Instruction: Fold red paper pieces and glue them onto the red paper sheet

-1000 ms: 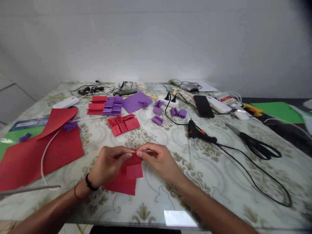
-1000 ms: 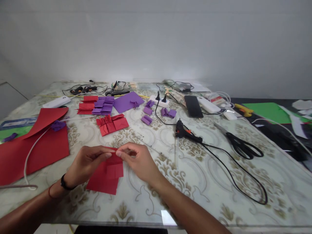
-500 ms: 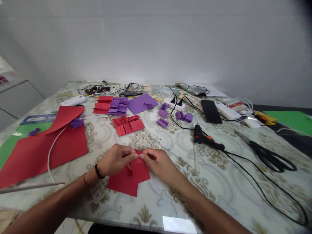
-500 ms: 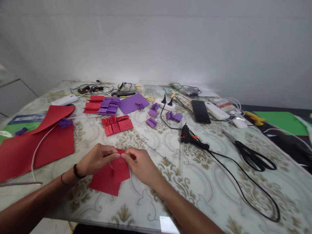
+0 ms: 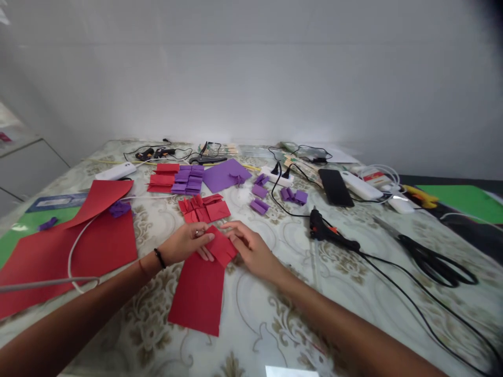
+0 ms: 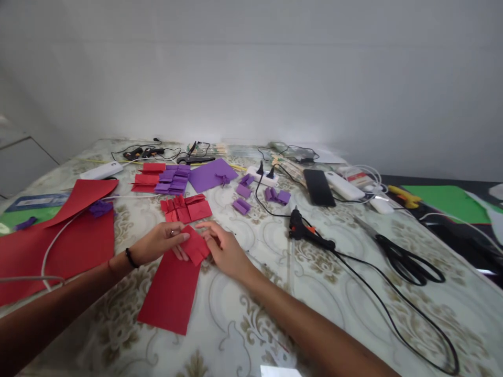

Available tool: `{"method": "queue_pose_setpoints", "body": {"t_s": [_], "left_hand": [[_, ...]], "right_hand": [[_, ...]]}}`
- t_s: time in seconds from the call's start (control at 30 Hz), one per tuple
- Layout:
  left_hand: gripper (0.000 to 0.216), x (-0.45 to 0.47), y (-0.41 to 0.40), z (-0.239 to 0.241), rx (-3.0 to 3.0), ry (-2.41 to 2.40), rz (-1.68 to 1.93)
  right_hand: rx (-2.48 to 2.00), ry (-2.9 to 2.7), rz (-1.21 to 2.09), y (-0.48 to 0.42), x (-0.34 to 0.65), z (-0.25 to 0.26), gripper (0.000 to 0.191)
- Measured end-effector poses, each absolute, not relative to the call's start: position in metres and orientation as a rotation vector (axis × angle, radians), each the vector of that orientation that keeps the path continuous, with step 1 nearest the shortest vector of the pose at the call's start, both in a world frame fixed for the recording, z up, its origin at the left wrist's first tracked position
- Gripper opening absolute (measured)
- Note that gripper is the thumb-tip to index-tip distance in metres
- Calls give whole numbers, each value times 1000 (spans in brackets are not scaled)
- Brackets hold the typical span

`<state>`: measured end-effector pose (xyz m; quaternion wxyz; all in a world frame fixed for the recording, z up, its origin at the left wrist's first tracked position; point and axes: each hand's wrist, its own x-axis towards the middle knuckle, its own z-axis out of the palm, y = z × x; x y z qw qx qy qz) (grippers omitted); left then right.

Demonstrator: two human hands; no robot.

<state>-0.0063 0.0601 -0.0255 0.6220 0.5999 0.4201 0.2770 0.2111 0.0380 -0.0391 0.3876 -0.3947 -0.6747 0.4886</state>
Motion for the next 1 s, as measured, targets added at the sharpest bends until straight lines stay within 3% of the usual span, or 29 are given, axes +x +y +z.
{"method": "queue_pose_setpoints", "body": {"t_s": [0.3,0.53,0.67,0.8,1.0], "left_hand": [[40,5,63,-39,1296,1033,914],[29,2,58,-42,1329,1060,744],[26,0,57,-39,1323,1008,503],[24,0,57,-39,1219,1015,572],[28,0,59,-39,1143,1005,636]], "right_hand": [[-943,-1688,1201,51,219,-52,29],[-1008,-1706,1165,42,218,-53,14],[-1082,-1551,1208,37,217,-61,17],[-1109,-1528,1278,37,218,-59,35],[-1182,-1531,1376,39,219,-59,21]]}}
